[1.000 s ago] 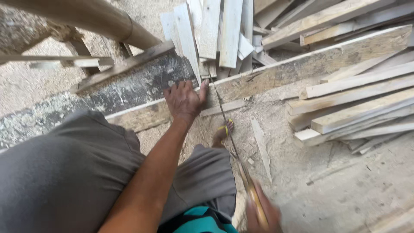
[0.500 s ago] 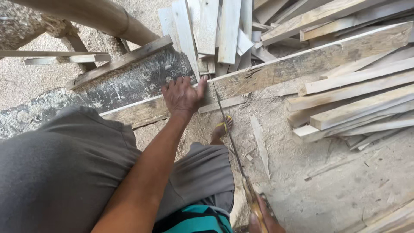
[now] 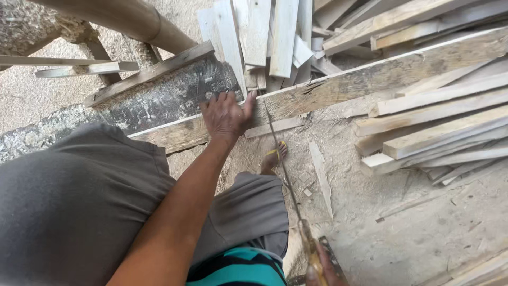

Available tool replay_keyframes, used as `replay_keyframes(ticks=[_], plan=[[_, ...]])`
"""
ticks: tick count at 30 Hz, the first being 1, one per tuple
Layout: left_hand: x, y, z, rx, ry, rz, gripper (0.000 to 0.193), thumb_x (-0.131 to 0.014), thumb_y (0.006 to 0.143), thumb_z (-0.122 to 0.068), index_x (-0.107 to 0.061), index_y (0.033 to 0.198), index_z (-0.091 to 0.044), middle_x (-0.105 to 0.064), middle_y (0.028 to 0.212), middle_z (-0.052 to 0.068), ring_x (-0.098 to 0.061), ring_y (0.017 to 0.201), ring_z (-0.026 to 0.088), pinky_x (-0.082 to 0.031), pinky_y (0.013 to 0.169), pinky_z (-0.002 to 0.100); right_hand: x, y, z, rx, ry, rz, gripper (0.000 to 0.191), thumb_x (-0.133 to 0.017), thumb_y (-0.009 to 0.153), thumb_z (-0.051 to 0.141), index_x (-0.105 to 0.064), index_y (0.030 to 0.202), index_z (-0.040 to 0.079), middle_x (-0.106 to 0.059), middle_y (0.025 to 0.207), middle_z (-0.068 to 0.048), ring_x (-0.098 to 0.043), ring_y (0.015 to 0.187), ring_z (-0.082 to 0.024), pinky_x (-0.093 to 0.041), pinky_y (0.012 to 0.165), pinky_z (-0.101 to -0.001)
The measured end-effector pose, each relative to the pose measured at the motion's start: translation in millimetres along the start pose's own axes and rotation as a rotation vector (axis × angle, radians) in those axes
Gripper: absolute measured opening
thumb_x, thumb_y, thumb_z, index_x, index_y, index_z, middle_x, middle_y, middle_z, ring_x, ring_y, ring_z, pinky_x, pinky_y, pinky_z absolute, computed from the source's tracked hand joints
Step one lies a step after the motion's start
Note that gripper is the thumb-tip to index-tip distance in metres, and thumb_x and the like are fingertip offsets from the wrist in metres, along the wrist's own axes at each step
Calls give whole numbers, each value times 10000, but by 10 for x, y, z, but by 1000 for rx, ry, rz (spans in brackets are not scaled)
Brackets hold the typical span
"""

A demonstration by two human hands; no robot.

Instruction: The person saws thin wooden strips with a hand saw on a low wooden sawhorse bench, steadying the strips with one hand while cutting. They then measure a longer board with a tape measure, mark it with a pencil using a try square, and resume sawing the marked board.

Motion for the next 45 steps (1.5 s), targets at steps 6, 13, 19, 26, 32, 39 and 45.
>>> replay_keyframes(ticks=[6,13,19,26,32,39,45], plan=[[159,-52,-94,-76,32,-165,700,-323,978,-713,-711,1044,-134,-705,1014,97,-628,977,250,-279,1099,579,-464,1948,1005,-111,87,-16,463,-562,975,198,-608,1388,-8,-666,657,-191,-646,547,-278,-516,486,-387],[-18,-28,-74,-122,27,-162,721,-357,967,-742,-705,894,-114,-693,955,125,-609,967,283,-315,1036,555,-123,244,-212,57,-32,-92,362,-564,1041,189,-625,1327,-23,-717,896,-192,-733,753,-238,-572,653,-344],[14,-39,6,-129,-12,-193,725,-345,978,-729,-729,985,-114,-712,990,123,-618,956,264,-324,1035,508,92,170,403,58,-92,-76,445,-564,999,140,-562,1399,-57,-753,1034,-234,-790,883,-270,-603,735,-333],[-162,38,53,-57,-1,-96,774,-346,952,-774,-736,1063,-115,-703,1043,127,-606,1004,278,-365,949,526,-629,1779,429,178,-101,-83,220,-576,1072,212,-664,1048,11,-665,777,-155,-665,675,-266,-534,618,-398],[-45,4,11,-75,-18,-86,731,-334,965,-753,-710,938,-127,-693,969,93,-585,960,270,-368,981,519,211,-613,-72,-47,-87,-38,220,-586,1068,201,-659,1123,0,-660,748,-148,-663,654,-232,-523,586,-358],[-103,22,13,-138,-23,-178,693,-348,963,-730,-696,952,-131,-659,909,104,-573,889,275,-365,913,511,-646,1865,405,-32,93,-29,288,-537,1015,185,-659,1212,13,-642,644,-47,-624,508,-127,-498,407,-293],[-41,-50,-41,-159,0,-165,752,-291,980,-781,-678,925,-138,-630,893,83,-580,904,279,-314,1003,552,-267,618,25,69,-136,-101,269,-573,1054,219,-650,1135,-26,-683,841,-174,-699,697,-240,-532,631,-369]])
Point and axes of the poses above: each hand's wrist, its own y-axis towards the middle knuckle, its own x-axis out of the back of the hand, z = x × y, the point moved 6 cm from there along y, towards the middle knuckle
